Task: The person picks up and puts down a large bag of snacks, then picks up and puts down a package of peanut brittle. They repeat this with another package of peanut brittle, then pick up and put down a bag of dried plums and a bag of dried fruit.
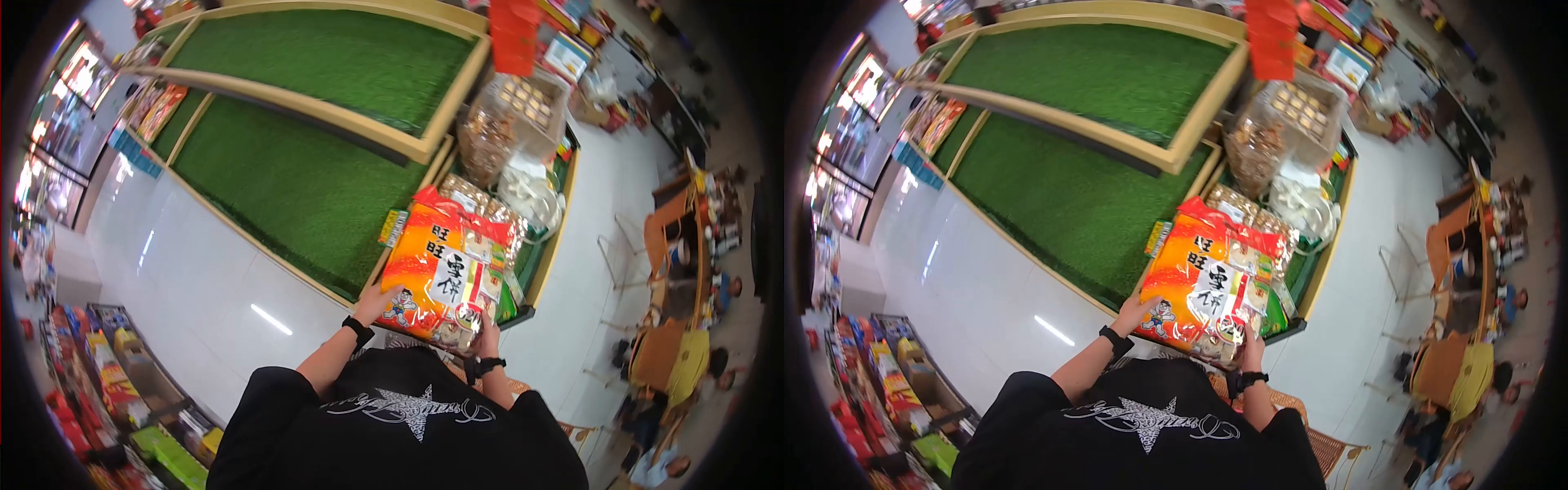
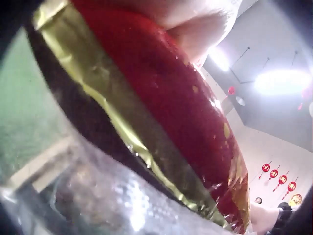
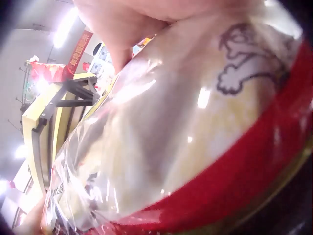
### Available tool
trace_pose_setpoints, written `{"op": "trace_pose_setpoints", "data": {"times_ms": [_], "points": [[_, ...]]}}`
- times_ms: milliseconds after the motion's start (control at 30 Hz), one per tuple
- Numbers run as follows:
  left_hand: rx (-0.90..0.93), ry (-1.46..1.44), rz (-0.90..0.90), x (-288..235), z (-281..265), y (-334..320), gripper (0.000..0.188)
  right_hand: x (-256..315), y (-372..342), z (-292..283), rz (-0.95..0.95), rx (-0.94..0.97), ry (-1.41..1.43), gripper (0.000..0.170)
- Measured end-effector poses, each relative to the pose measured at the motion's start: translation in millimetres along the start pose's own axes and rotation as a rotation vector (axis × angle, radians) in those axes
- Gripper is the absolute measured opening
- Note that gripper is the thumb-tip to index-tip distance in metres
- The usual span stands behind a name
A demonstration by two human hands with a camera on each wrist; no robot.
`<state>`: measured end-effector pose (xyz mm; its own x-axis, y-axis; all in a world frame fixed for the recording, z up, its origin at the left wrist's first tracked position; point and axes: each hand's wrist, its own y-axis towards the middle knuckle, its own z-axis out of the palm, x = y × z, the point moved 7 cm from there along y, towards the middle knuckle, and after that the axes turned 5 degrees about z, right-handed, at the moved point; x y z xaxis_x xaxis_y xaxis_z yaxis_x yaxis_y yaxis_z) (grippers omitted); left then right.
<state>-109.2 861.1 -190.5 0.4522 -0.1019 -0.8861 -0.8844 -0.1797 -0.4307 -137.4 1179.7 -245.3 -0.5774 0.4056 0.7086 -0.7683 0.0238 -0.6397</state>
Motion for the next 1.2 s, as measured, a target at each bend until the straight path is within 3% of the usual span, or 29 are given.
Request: {"op": "trace_pose_setpoints", "data": {"times_ms": [67, 200, 267, 433, 533, 600, 767, 833, 1000, 1067, 1200], "points": [[-0.077, -0.072, 0.101, -19, -22, -22, 0.045, 13, -40, 38, -0.084, 0.003, 0.019, 0.037], [-0.185, -0.041, 0.192, -10, -71, -65, 0.041, 4, -73, 76, -0.227, 0.046, -0.067, 0.039], [-0.248, -0.089, 0.267, -13, -103, -95, 0.04, 6, -106, 117, -0.217, 0.071, -0.158, 0.039], [-0.482, -0.264, 0.198, 36, -198, -157, 0.04, -41, -122, 199, -0.235, 0.258, -0.372, 0.034], [-0.676, -0.291, 0.166, 62, -254, -212, 0.039, -88, -142, 256, -0.087, 0.443, -0.421, 0.032], [-0.752, -0.318, 0.134, 78, -279, -250, 0.038, -115, -159, 288, -0.087, 0.544, -0.486, 0.033], [-0.979, -0.468, 0.058, 146, -290, -333, 0.036, -174, -192, 349, 0.024, 0.837, -0.701, 0.034], [-1.148, -0.509, 0.054, 169, -285, -363, 0.034, -196, -198, 363, 0.087, 0.883, -0.804, 0.034], [-1.312, -0.664, -0.042, 198, -273, -403, 0.032, -239, -204, 403, 0.122, 1.012, -1.085, 0.032], [-1.351, -0.65, -0.139, 203, -279, -412, 0.034, -250, -219, 425, 0.17, 1.074, -1.002, 0.031], [-1.451, -0.677, -0.056, 218, -299, -408, 0.035, -275, -215, 460, 0.209, 1.132, -1.024, 0.032]]}}
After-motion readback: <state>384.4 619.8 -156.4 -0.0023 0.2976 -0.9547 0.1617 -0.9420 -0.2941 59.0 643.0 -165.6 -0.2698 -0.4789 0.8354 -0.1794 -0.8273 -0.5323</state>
